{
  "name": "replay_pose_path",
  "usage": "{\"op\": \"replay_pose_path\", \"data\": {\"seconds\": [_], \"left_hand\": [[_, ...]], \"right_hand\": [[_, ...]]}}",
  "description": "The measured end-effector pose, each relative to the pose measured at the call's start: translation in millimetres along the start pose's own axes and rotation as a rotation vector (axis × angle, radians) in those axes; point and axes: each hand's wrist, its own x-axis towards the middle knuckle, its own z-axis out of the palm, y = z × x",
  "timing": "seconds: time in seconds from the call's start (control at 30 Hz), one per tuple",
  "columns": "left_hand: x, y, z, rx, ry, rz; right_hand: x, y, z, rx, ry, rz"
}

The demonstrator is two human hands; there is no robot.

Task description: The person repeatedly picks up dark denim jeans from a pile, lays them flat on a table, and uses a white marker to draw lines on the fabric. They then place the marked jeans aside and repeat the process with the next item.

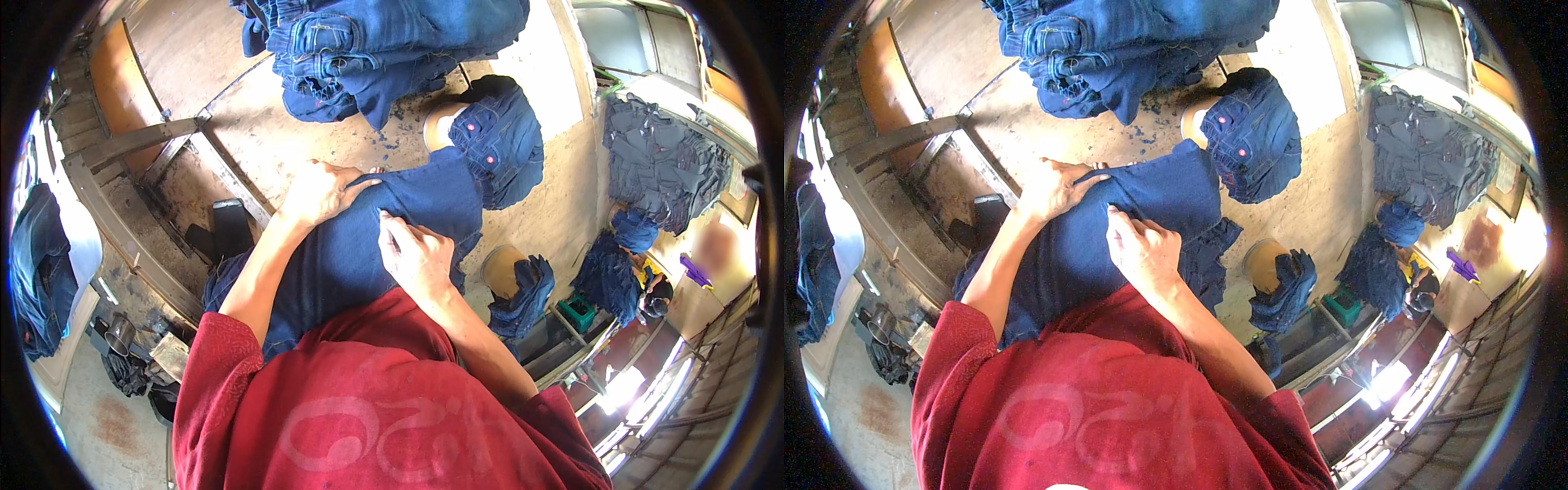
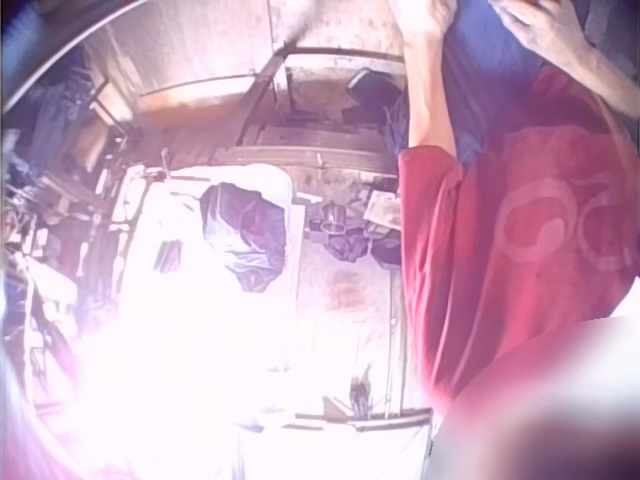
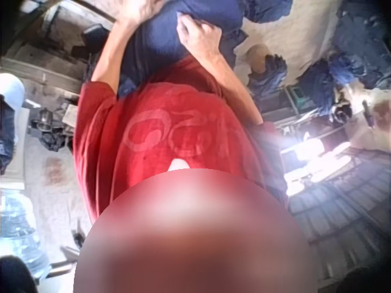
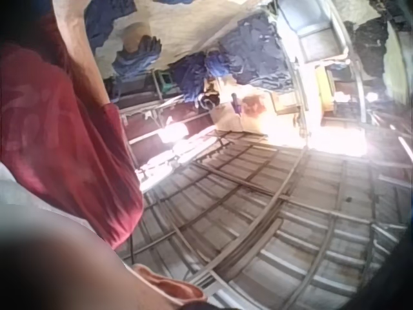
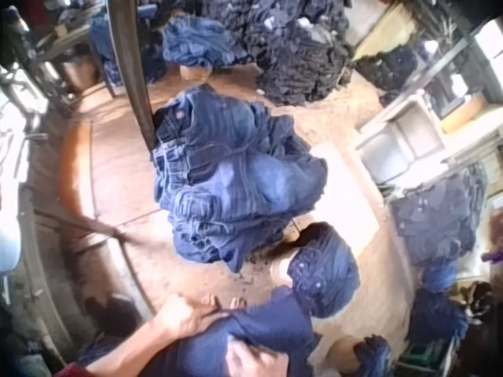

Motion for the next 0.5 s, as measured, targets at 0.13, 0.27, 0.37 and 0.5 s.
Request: {"op": "replay_pose_path", "data": {"seconds": [0.13,0.27,0.37,0.5], "left_hand": [[-0.7,-0.3,1.7,-0.031,0.037,0.012],[-0.5,-2.7,2.4,0.006,-0.004,0.017],[-0.4,-2.3,1.4,-0.004,0.001,0.011],[0.0,1.5,-0.9,-0.006,-0.003,0.008]], "right_hand": [[-7.7,-2.6,-11.3,-0.036,-0.117,0.041],[-5.4,2.9,-7.9,0.133,0.023,0.049],[1.6,6.5,-1.7,0.084,0.026,-0.011],[1.9,4.7,-6.3,0.007,-0.038,-0.018]]}}
